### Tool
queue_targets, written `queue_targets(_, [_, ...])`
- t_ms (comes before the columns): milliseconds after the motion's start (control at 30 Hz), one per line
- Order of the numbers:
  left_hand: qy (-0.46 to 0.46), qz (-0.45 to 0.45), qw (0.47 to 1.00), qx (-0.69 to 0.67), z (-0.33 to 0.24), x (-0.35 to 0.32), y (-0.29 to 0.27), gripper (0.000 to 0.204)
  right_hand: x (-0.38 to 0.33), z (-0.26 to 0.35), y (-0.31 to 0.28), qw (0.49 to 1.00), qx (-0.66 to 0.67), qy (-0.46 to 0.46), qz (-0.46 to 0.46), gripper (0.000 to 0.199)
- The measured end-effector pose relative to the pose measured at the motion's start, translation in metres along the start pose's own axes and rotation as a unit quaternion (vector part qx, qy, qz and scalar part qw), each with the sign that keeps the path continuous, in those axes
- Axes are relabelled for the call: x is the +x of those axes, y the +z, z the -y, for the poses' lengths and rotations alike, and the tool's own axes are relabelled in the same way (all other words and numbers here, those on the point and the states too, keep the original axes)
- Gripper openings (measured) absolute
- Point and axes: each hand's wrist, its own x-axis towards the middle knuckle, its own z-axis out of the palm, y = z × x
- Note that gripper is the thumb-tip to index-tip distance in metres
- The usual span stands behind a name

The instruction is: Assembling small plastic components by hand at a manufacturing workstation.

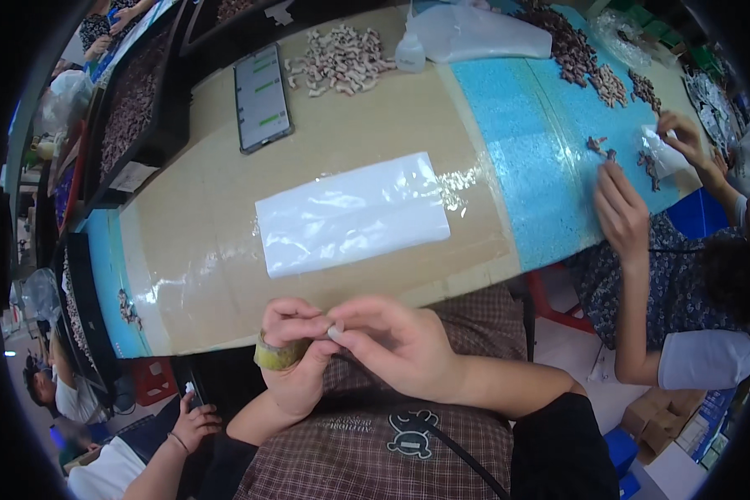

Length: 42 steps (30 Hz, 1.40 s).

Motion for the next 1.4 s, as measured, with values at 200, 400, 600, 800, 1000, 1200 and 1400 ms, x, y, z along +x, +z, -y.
queue_targets(200, [-0.168,-0.135,0.956,-0.200,0.001,0.012,-0.022,0.014,0.064,0.024,-0.035,0.890,-0.425,-0.163,-0.033,0.017])
queue_targets(400, [-0.196,-0.153,0.939,-0.237,0.006,0.047,-0.050,0.018,0.191,0.027,-0.095,0.585,-0.762,-0.277,-0.035,0.021])
queue_targets(600, [-0.195,-0.165,0.940,-0.226,0.004,0.047,-0.054,0.022,0.219,0.021,-0.094,0.579,-0.778,-0.243,-0.005,0.017])
queue_targets(800, [-0.171,-0.144,0.954,-0.199,0.008,0.048,-0.050,0.022,0.214,0.023,-0.101,0.628,-0.743,-0.232,-0.023,0.016])
queue_targets(1000, [-0.138,-0.090,0.985,-0.044,0.005,0.063,-0.039,0.022,0.134,0.038,-0.087,0.804,-0.554,-0.190,-0.102,0.020])
queue_targets(1200, [-0.044,-0.019,0.968,0.248,0.018,0.079,-0.023,0.021,0.064,0.007,-0.114,0.848,-0.434,-0.179,-0.245,0.023])
queue_targets(1400, [0.047,-0.006,0.905,0.423,0.020,0.087,-0.004,0.020,0.058,0.001,-0.121,0.837,-0.432,-0.250,-0.226,0.022])
